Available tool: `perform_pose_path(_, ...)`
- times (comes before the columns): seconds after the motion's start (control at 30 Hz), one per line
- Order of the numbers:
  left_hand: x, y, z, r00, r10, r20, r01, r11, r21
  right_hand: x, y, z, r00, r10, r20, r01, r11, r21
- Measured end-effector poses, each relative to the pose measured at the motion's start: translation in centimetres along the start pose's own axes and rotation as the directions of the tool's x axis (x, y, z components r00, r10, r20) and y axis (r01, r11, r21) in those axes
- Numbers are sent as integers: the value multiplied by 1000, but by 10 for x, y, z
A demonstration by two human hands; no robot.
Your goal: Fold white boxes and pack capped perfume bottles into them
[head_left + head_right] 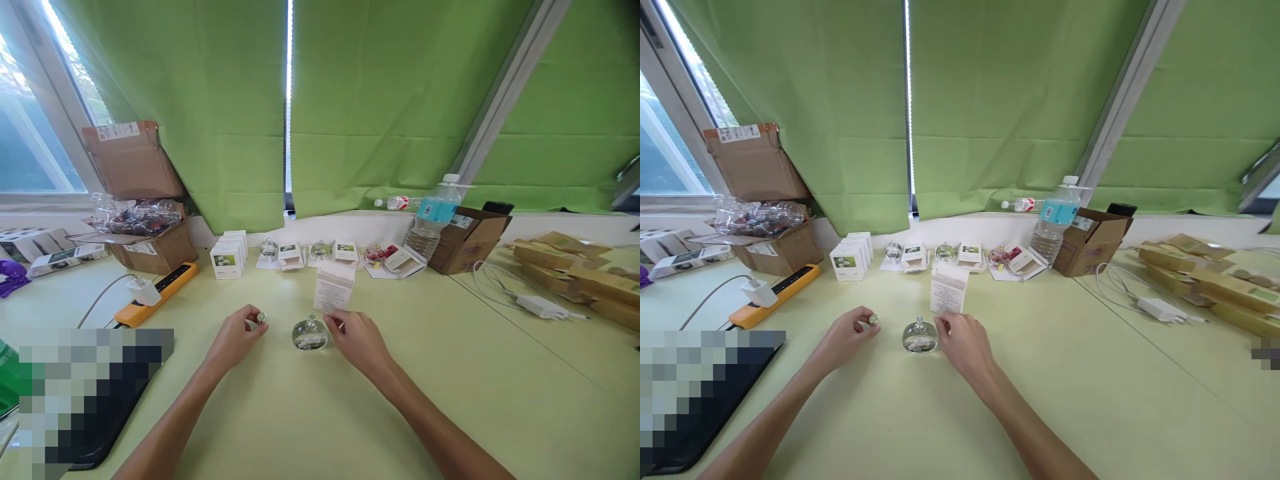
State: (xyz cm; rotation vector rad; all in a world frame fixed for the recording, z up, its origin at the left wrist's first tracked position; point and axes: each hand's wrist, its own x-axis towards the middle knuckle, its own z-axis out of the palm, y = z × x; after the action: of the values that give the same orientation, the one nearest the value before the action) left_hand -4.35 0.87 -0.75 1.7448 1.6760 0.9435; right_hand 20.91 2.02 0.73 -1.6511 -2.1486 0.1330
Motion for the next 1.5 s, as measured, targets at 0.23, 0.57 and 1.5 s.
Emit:
perform_pose_path(0.23,-5,15,1,998,66,-19,-67,995,-69,1,0,-4,997,-6,-79,10,999,49)
perform_pose_path(0.57,-19,41,15,974,223,-30,-225,967,-120,-7,-13,-11,915,-126,-384,288,869,401)
perform_pose_path(1.5,-31,37,39,921,381,-79,-374,923,89,-19,-27,-6,816,-268,-512,503,765,403)
